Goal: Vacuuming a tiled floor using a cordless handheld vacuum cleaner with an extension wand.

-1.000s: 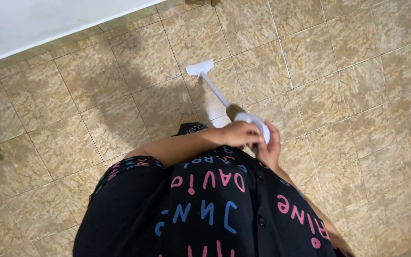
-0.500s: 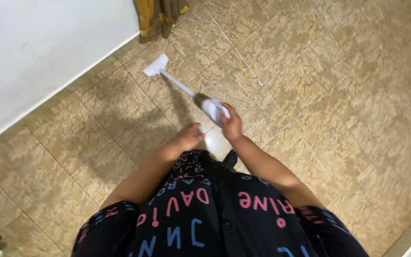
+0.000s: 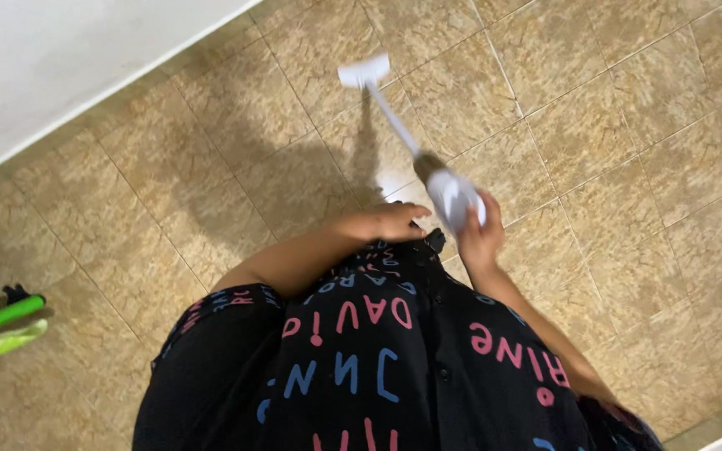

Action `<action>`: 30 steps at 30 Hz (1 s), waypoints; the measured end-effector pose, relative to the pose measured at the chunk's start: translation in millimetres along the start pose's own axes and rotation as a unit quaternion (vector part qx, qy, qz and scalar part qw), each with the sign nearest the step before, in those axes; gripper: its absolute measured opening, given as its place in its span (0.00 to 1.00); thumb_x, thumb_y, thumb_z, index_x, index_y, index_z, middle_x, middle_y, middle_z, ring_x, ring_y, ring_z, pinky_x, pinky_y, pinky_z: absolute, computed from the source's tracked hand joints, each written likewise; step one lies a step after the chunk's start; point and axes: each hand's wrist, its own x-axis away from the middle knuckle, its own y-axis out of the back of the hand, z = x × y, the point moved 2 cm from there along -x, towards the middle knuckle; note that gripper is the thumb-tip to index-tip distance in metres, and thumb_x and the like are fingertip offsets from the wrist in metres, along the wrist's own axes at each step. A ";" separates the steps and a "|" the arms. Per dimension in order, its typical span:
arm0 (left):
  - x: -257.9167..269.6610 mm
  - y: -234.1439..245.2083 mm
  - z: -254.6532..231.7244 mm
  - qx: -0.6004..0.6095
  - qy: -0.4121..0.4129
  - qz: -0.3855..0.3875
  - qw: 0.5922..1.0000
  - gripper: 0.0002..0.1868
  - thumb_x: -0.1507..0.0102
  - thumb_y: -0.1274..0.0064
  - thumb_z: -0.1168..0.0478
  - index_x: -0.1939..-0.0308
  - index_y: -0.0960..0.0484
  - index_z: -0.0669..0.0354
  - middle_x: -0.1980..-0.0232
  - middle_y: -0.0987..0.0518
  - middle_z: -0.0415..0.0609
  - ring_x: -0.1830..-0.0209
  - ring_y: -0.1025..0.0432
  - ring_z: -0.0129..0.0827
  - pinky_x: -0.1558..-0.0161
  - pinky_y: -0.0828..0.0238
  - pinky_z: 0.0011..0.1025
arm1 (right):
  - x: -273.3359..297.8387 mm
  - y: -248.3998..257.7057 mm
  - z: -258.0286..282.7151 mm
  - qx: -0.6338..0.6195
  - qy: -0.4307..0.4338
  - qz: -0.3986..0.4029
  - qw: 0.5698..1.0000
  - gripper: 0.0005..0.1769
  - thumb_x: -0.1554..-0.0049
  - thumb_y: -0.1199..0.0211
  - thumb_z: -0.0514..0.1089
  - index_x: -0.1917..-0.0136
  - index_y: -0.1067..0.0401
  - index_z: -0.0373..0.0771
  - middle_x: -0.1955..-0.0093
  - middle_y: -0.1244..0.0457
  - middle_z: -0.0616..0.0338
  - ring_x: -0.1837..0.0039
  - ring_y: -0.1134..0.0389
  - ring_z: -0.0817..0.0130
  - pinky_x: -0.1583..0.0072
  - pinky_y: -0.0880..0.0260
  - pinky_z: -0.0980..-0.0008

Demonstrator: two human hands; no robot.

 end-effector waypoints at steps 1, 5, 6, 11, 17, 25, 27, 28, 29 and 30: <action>5.4 -1.5 -0.1 0.005 0.003 -0.003 1.000 0.35 0.37 0.45 0.43 0.30 0.30 0.54 0.32 0.26 0.58 0.33 0.30 0.51 0.34 0.34 0.41 | -18.5 -27.1 -12.0 -0.001 0.001 0.007 1.000 0.19 0.33 0.43 0.34 0.29 0.32 0.37 0.34 0.34 0.44 0.35 0.31 0.55 0.36 0.29 0.58; 20.2 29.2 -15.1 0.031 0.048 -0.083 0.995 0.32 0.36 0.46 0.46 0.30 0.30 0.52 0.32 0.26 0.55 0.32 0.30 0.48 0.32 0.35 0.40 | -111.8 -117.1 -25.1 -0.114 -0.066 -0.010 0.991 0.19 0.35 0.46 0.35 0.31 0.33 0.37 0.35 0.35 0.44 0.34 0.33 0.53 0.33 0.35 0.59; 28.2 38.0 -21.9 0.030 0.079 -0.096 0.992 0.32 0.36 0.46 0.46 0.30 0.29 0.51 0.31 0.26 0.54 0.32 0.31 0.48 0.32 0.36 0.39 | -130.8 -134.2 -18.7 -0.168 -0.111 0.004 0.980 0.19 0.34 0.46 0.36 0.30 0.34 0.39 0.35 0.35 0.45 0.37 0.33 0.54 0.36 0.35 0.58; 37.8 51.8 -31.6 0.022 0.120 -0.104 0.987 0.31 0.35 0.48 0.45 0.29 0.30 0.49 0.31 0.27 0.52 0.32 0.31 0.47 0.33 0.36 0.39 | -118.9 -134.0 -37.7 -0.153 -0.023 0.021 0.988 0.20 0.32 0.46 0.35 0.28 0.35 0.40 0.36 0.34 0.48 0.37 0.32 0.60 0.37 0.32 0.62; 18.0 26.4 -23.3 0.006 0.087 -0.089 0.992 0.31 0.35 0.48 0.44 0.30 0.29 0.49 0.31 0.26 0.53 0.32 0.30 0.48 0.34 0.34 0.39 | 2.7 -15.1 -41.0 -0.214 -0.217 0.058 0.951 0.18 0.30 0.45 0.40 0.28 0.33 0.44 0.57 0.38 0.62 0.65 0.44 0.79 0.65 0.43 0.77; 9.4 -23.8 -70.5 -0.078 -0.007 0.047 0.996 0.31 0.35 0.47 0.47 0.29 0.30 0.49 0.31 0.28 0.57 0.32 0.31 0.52 0.33 0.35 0.42 | 95.0 125.1 53.8 -0.078 -0.365 0.019 0.927 0.19 0.35 0.43 0.38 0.31 0.31 0.44 0.57 0.35 0.59 0.66 0.39 0.77 0.65 0.34 0.75; 18.1 -22.6 -96.6 -0.073 -0.038 0.080 0.993 0.39 0.38 0.46 0.50 0.24 0.41 0.45 0.26 0.35 0.57 0.33 0.30 0.51 0.33 0.34 0.41 | 92.3 123.1 61.7 -0.105 -0.359 0.001 0.927 0.18 0.34 0.42 0.38 0.31 0.31 0.43 0.50 0.33 0.57 0.65 0.37 0.77 0.64 0.33 0.75; 21.7 -13.9 -110.4 -0.078 -0.043 0.085 0.992 0.39 0.38 0.46 0.50 0.24 0.41 0.45 0.26 0.35 0.57 0.33 0.30 0.51 0.33 0.34 0.41 | 86.3 109.4 53.9 -0.106 -0.359 -0.008 0.927 0.18 0.34 0.42 0.38 0.31 0.31 0.43 0.50 0.33 0.57 0.65 0.37 0.77 0.64 0.33 0.75; 25.8 -6.2 -124.3 -0.072 -0.024 0.082 0.994 0.45 0.40 0.46 0.52 0.21 0.49 0.46 0.22 0.44 0.57 0.33 0.30 0.50 0.33 0.34 0.41 | 80.1 96.0 47.1 -0.137 -0.334 0.010 0.933 0.18 0.35 0.41 0.39 0.31 0.31 0.43 0.50 0.33 0.56 0.65 0.35 0.75 0.64 0.31 0.74; 31.6 -1.2 -138.8 -0.064 -0.003 0.079 0.995 0.51 0.42 0.45 0.53 0.19 0.56 0.46 0.18 0.52 0.57 0.33 0.30 0.49 0.33 0.34 0.40 | 75.9 84.0 40.2 -0.168 -0.309 0.030 0.936 0.19 0.35 0.40 0.40 0.31 0.31 0.43 0.50 0.32 0.54 0.65 0.33 0.74 0.64 0.29 0.73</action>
